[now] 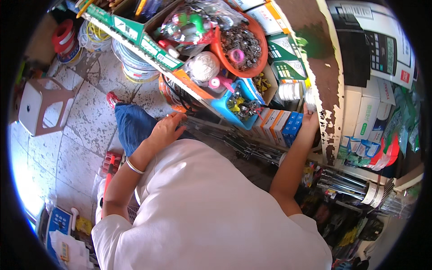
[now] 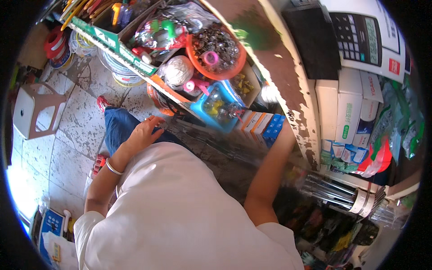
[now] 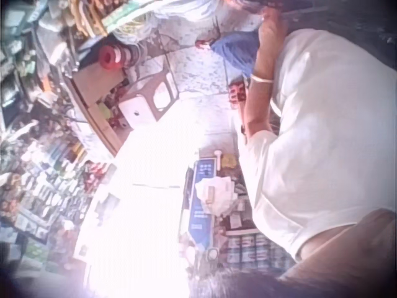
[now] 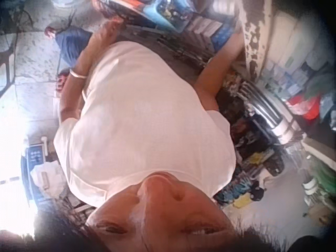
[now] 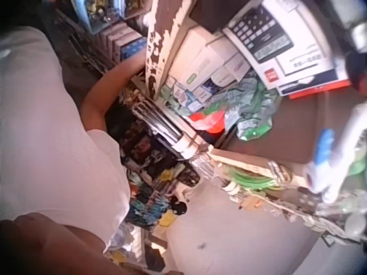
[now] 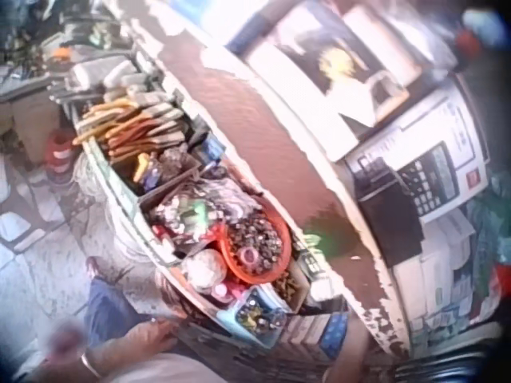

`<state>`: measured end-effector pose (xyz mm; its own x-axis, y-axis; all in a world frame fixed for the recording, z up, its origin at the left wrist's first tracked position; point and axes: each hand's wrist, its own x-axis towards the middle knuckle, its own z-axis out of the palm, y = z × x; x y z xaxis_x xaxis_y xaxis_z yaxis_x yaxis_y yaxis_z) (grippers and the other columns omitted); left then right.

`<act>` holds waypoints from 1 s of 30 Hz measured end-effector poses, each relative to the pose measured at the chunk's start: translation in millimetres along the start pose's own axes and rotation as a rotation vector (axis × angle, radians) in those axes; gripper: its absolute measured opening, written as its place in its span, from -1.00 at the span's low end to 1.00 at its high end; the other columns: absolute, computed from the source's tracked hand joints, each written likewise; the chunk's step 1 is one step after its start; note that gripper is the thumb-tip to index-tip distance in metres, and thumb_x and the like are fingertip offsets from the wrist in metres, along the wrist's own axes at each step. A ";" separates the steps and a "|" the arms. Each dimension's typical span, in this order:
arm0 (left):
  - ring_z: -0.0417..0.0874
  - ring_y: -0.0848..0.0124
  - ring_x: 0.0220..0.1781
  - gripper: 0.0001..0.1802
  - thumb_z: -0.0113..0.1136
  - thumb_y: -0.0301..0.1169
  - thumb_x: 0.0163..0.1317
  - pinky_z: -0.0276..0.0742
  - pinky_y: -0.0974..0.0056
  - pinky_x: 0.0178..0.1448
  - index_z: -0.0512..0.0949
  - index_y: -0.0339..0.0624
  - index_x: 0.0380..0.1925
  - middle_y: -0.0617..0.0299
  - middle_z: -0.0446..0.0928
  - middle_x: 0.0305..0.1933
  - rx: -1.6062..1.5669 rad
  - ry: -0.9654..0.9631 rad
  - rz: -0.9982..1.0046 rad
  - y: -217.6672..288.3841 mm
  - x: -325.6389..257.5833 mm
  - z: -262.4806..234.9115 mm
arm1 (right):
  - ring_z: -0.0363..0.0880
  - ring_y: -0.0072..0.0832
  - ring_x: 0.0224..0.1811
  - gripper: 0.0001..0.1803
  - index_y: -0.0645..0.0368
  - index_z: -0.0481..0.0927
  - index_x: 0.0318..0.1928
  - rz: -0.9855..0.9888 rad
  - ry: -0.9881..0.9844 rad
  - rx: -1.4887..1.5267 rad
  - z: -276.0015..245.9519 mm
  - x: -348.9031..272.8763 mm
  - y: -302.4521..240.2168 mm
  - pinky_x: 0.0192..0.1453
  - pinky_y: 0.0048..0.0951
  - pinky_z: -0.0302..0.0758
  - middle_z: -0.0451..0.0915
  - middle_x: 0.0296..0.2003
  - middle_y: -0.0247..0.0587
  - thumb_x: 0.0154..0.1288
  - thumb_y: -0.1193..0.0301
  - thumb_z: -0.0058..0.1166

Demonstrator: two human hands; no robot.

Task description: The person assembles small metal keychains by inserting yellow plastic tags and red zip ties, then places them into a blue container. The person also moves around the shop to retrieve and organize items on shelves.

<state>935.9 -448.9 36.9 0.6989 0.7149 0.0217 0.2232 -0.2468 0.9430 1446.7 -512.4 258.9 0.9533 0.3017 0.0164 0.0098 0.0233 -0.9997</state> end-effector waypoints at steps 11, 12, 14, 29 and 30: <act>0.58 0.04 -0.16 -0.68 0.19 -0.37 0.14 0.51 0.10 -0.09 0.43 -0.15 -0.09 0.02 0.52 -0.21 -0.053 0.075 -0.065 -10.2 -25.9 -18.3 | 0.56 -0.25 -0.05 -0.63 0.16 0.50 0.05 0.162 0.084 -0.304 19.2 49.4 15.4 -0.03 -0.25 0.57 0.60 -0.11 -0.12 0.31 0.26 0.04; 0.58 0.04 -0.17 -0.68 0.19 -0.37 0.14 0.51 0.10 -0.09 0.43 -0.15 -0.09 0.02 0.52 -0.21 -0.054 0.078 -0.060 -9.2 -27.4 -18.6 | 0.56 -0.26 -0.05 -0.63 0.16 0.50 0.05 0.145 0.094 -0.341 22.2 49.7 16.3 -0.03 -0.26 0.57 0.60 -0.12 -0.13 0.30 0.26 0.04; 0.58 0.04 -0.18 -0.67 0.19 -0.37 0.14 0.51 0.10 -0.09 0.43 -0.15 -0.09 0.02 0.52 -0.21 -0.056 0.073 -0.060 -8.2 -31.5 -17.5 | 0.56 -0.27 -0.06 -0.63 0.16 0.50 0.04 0.110 0.102 -0.416 28.1 50.3 20.0 -0.04 -0.27 0.57 0.60 -0.12 -0.13 0.29 0.26 0.06; 0.61 0.10 -0.14 -0.68 0.19 -0.36 0.15 0.53 0.11 -0.06 0.45 -0.18 -0.10 0.01 0.54 -0.17 0.000 -0.004 -0.089 -0.7 -41.5 -29.1 | 0.58 -0.39 -0.14 -0.64 0.19 0.55 0.00 -0.133 0.046 -0.977 56.0 35.9 59.8 -0.12 -0.38 0.54 0.62 -0.17 -0.19 0.23 0.29 0.17; 0.61 0.11 -0.15 -0.68 0.19 -0.36 0.15 0.53 0.11 -0.07 0.45 -0.17 -0.10 0.01 0.54 -0.17 0.002 -0.009 -0.082 -3.7 -41.1 -25.4 | 0.58 -0.40 -0.15 -0.64 0.19 0.55 -0.01 -0.227 0.064 -1.082 48.7 28.4 59.8 -0.12 -0.39 0.54 0.62 -0.17 -0.19 0.23 0.29 0.17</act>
<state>889.2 -460.8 40.9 0.6840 0.7272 -0.0584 0.2809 -0.1887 0.9410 1459.6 -456.0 200.5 0.9095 0.3452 0.2316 0.4152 -0.7831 -0.4630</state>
